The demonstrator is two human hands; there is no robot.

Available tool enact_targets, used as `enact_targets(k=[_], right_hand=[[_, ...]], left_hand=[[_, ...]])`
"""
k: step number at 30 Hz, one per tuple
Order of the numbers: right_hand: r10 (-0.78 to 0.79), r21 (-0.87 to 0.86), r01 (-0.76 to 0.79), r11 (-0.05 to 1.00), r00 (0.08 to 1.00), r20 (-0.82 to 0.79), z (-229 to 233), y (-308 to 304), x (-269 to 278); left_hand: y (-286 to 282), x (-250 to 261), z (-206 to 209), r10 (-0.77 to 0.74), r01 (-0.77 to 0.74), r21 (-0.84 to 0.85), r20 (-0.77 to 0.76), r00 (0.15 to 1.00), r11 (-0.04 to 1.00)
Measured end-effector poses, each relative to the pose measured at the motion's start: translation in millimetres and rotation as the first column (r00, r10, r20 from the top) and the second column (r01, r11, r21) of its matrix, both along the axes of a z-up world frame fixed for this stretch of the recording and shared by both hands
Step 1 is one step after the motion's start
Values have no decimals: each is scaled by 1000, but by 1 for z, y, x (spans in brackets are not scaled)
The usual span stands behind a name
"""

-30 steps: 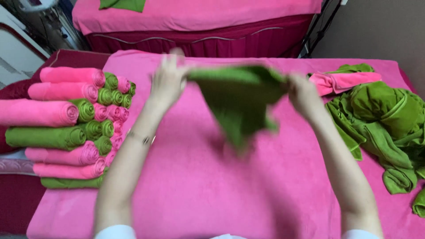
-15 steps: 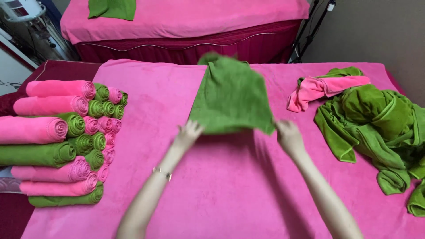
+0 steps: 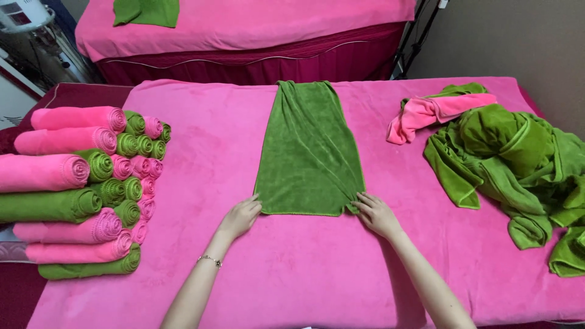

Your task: Folding and rolling towels into decorative rose shapes on a spa treatment table.

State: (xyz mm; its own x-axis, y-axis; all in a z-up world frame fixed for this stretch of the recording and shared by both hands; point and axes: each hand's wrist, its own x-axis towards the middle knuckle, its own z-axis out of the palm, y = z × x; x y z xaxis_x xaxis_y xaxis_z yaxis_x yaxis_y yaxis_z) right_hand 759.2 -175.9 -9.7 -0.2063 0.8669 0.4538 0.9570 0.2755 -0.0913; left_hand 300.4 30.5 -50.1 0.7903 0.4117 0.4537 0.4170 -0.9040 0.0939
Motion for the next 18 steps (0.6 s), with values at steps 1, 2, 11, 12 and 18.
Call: enact_targets(k=[1,2,11,12,18], right_hand=[[-2,-1,2,1000,1000,2,-1,-4,1],[-12,12,14,1000,994,-110,-3,-7,1],[-32,-82,12,997,968,-249,-36,-81,-9],[-31,-132,-5,991,962,-270,-33,-96,-11],[68,-122,-119,985,931,-359,-34,-135,-11]], left_hand=[[-2,-3,-4,-2,2,-1,2,1000,1000],[-4,-8,-9,1,-1,-11,3,1000,1000],[-108,-60,-5,73,-72,-18,80,994,997],[-127,-62,8,72,-59,-129,100,992,990],[-175,-77,-7,152,-122,-213,134,979,970]])
